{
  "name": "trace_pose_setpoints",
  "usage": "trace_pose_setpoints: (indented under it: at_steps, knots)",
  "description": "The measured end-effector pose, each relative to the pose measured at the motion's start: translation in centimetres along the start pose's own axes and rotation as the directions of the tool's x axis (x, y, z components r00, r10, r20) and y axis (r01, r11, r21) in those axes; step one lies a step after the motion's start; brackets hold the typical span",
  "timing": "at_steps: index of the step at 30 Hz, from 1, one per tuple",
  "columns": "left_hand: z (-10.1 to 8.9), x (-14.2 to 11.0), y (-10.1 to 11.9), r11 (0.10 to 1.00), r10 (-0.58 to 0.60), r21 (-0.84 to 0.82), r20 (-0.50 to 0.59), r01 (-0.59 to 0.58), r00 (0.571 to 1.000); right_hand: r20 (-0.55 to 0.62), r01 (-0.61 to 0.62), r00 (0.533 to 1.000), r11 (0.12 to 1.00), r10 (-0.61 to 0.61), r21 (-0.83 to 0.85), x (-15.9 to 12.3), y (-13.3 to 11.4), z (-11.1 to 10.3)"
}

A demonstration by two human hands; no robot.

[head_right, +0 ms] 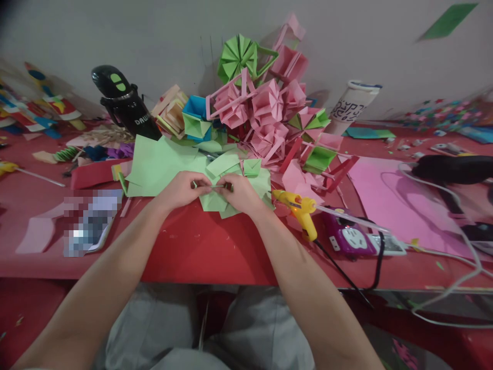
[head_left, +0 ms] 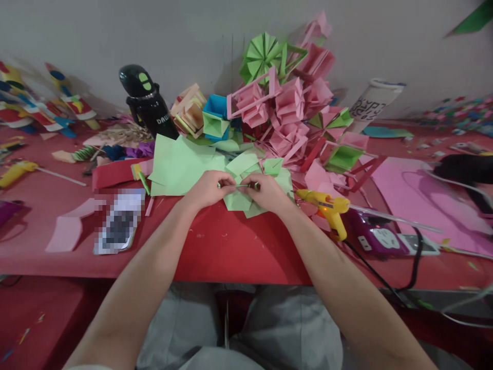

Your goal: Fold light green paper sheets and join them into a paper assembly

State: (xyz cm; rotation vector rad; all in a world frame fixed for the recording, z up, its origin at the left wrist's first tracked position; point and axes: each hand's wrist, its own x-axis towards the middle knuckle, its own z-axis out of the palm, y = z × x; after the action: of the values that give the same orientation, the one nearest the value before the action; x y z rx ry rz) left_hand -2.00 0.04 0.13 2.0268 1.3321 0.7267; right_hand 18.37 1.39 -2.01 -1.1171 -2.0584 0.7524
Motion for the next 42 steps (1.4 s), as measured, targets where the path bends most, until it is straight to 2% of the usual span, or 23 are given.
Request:
trace_pose_setpoints:
  at_steps: [6, 18, 25, 33, 39, 42]
  knots:
    - [0.0, 0.0, -0.4, 0.999, 0.0, 0.053, 0.083, -0.005, 0.997, 0.054, 0.04, 0.998, 0.997, -0.036, -0.065, 0.0, 0.1, 0.2]
    - [-0.4, 0.0, -0.6, 0.996, 0.008, 0.086, 0.068, -0.014, 0.998, 0.082, 0.221, 0.974, 0.957, -0.209, -0.187, -0.1, 0.2, 0.0]
    - [-0.1, 0.1, -1.2, 0.976, 0.097, 0.191, 0.045, -0.103, 0.994, 0.091, 0.194, 0.98, 0.952, -0.178, -0.236, -0.3, -0.2, 0.5]
    - [0.0, -0.1, -0.6, 0.967, 0.091, 0.235, 0.026, -0.095, 0.996, 0.068, 0.184, 0.983, 0.957, -0.173, -0.223, -0.4, -0.1, 0.7]
    - [-0.6, -0.3, -0.2, 0.994, 0.085, 0.071, 0.029, -0.087, 0.996, -0.013, 0.257, 0.966, 0.962, -0.259, -0.092, -0.4, -0.2, 0.7]
    - [-0.4, -0.1, -0.5, 0.999, 0.041, 0.002, 0.004, -0.041, 0.999, -0.059, 0.289, 0.955, 0.956, -0.291, -0.039, -0.5, -0.3, 0.7]
